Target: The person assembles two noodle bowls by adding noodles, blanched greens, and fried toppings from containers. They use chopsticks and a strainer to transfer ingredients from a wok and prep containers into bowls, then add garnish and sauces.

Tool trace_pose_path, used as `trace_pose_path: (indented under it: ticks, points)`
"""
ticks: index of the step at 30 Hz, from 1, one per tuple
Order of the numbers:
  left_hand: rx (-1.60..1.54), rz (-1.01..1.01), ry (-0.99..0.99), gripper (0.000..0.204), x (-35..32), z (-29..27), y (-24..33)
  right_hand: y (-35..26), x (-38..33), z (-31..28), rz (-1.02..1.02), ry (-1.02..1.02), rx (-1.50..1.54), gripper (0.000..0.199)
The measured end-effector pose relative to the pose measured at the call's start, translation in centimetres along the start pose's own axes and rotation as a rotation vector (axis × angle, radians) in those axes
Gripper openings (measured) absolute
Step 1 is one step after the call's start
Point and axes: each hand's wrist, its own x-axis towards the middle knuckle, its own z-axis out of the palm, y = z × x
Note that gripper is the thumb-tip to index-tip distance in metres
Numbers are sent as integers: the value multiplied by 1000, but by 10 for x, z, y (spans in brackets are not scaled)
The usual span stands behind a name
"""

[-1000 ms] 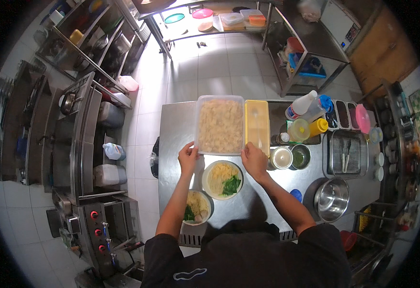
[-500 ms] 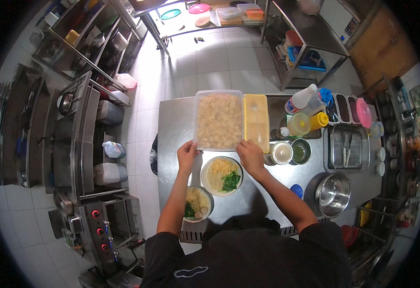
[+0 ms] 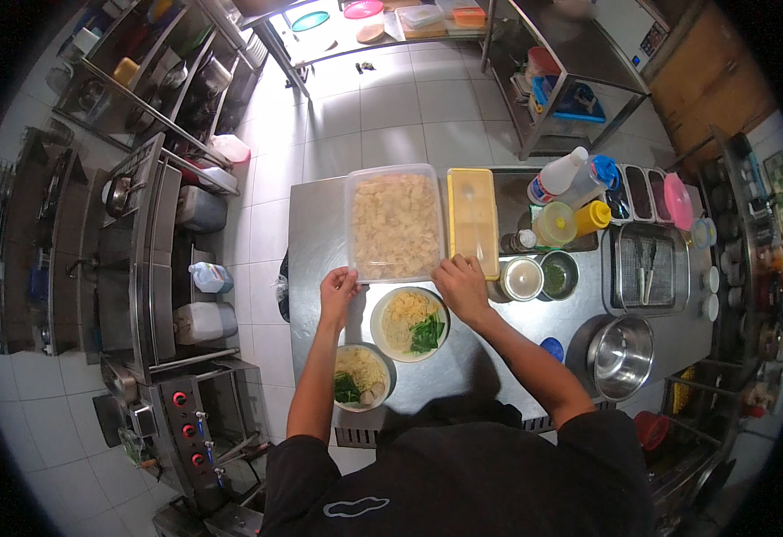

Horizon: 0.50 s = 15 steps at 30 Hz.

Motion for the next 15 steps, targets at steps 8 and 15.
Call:
trace_pose_path:
  ticks: [8, 15]
  points:
    - [81, 97, 53, 20, 3, 3, -8, 0, -17, -15, 17, 89, 105, 14]
    - [161, 145, 93, 32, 24, 12, -13, -5, -4, -37, 150, 98, 209, 21]
